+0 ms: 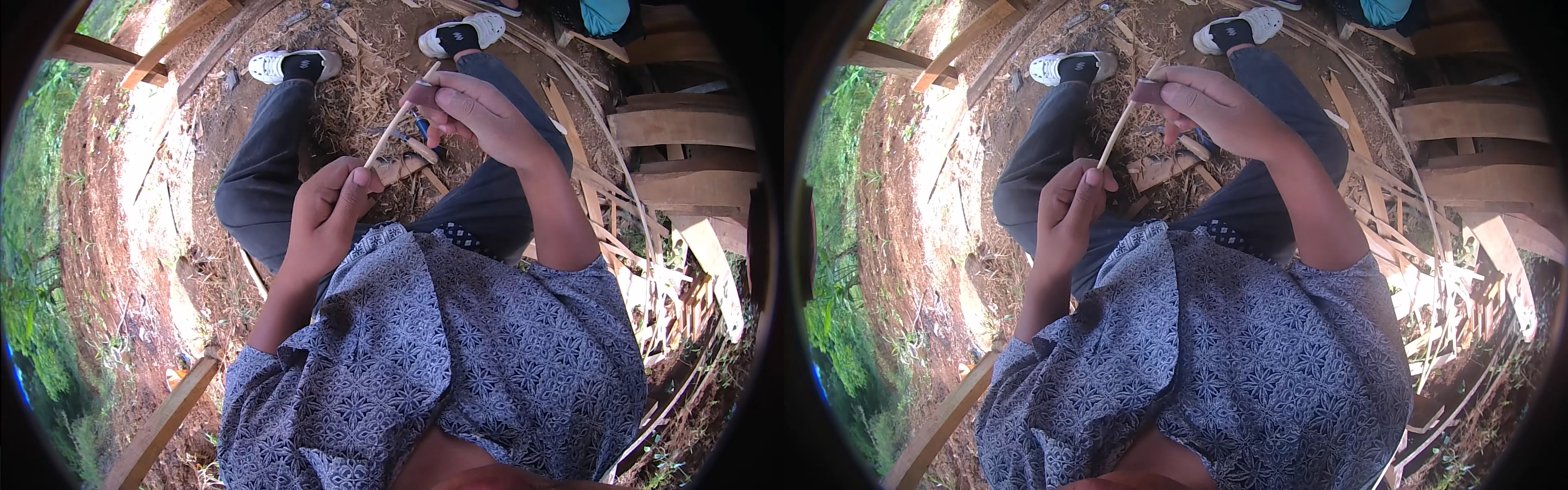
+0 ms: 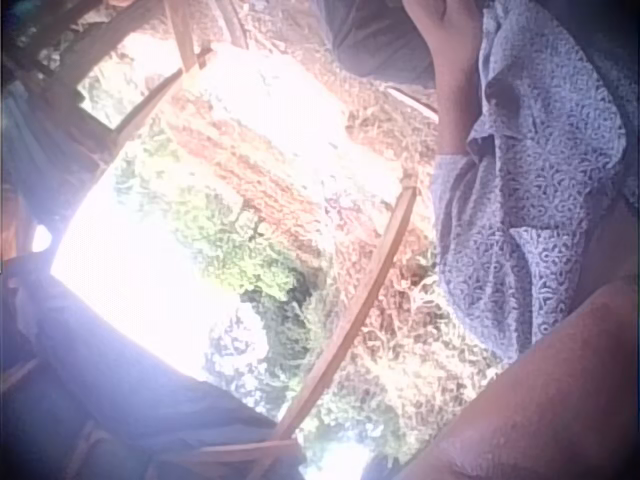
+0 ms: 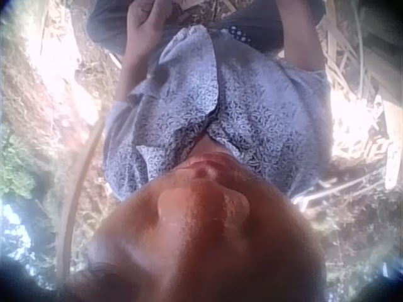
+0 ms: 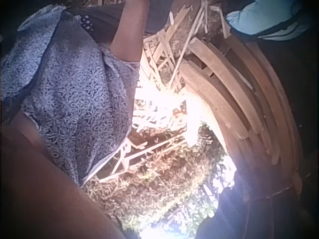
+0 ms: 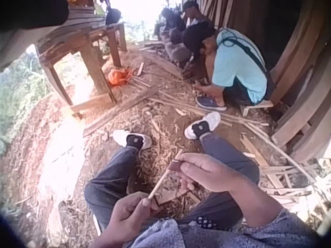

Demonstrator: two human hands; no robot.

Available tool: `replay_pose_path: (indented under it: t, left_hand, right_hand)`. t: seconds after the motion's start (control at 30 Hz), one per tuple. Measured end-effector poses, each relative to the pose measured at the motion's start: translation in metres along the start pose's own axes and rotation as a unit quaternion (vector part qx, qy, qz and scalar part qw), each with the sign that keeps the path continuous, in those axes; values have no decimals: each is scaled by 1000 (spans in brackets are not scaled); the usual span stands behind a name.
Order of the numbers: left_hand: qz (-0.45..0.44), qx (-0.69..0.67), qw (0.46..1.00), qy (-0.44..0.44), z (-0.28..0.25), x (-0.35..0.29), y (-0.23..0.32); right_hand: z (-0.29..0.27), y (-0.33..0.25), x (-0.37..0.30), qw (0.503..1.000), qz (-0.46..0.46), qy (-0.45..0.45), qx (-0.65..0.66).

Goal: The person sits on the ground and uses a knife to shave and smooth a thin wooden stick. They rotate the stick frequently to work on different sides, removing thin shavings and refining the surface.

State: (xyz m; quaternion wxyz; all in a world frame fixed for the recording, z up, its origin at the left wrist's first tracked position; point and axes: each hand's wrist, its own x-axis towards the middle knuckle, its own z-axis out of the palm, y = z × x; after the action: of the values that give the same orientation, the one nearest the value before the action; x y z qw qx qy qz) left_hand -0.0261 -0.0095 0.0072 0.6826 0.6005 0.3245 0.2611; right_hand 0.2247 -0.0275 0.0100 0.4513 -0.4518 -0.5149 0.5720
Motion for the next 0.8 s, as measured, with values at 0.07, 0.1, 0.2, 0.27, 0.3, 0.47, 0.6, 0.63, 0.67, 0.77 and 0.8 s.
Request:
replay_pose_path:
  t: [0.07, 0.1, 0.2, 0.27, 0.3, 0.47, 0.6, 0.63, 0.67, 0.77, 0.8]
  left_hand:
    - [4, -2, 1000, 9, 0, -1, -4]
    - [7, -3, 1000, 12, 0, -1, -5]
    - [-27, -28, 999, 5, 0, -3, -5]
    - [-21, -29, 999, 11, 1, -5, -6]
    - [-19, -29, 999, 13, 3, -5, -8]
    - [-17, -58, 997, 38, 10, -3, -14]
    - [-27, -91, 994, 44, 12, -2, -18]
    - [-35, -101, 994, 40, 12, -2, -19]
    - [-43, -110, 992, 35, 12, -1, -19]
    - [-54, -158, 986, 30, 17, 5, -13]
    - [-56, -177, 982, 32, 18, 7, -11]
  right_hand:
    - [2, -2, 1, 997, 2, 1, -79]
    - [3, -1, 2, 996, 4, 1, -89]
    - [4, 2, 1, 994, 10, 10, -106]
    - [4, 5, 0, 995, 8, 14, -97]
    - [3, 7, 1, 996, 4, 14, -83]
    - [13, 16, 3, 998, 6, 66, 17]
    - [15, 18, 4, 997, 12, 73, 21]
    - [17, 19, 4, 996, 17, 86, 5]
    - [18, 21, 4, 996, 16, 83, -17]
    - [30, 25, 0, 995, 1, 58, -80]
    - [41, 28, -1, 994, -13, 36, -98]
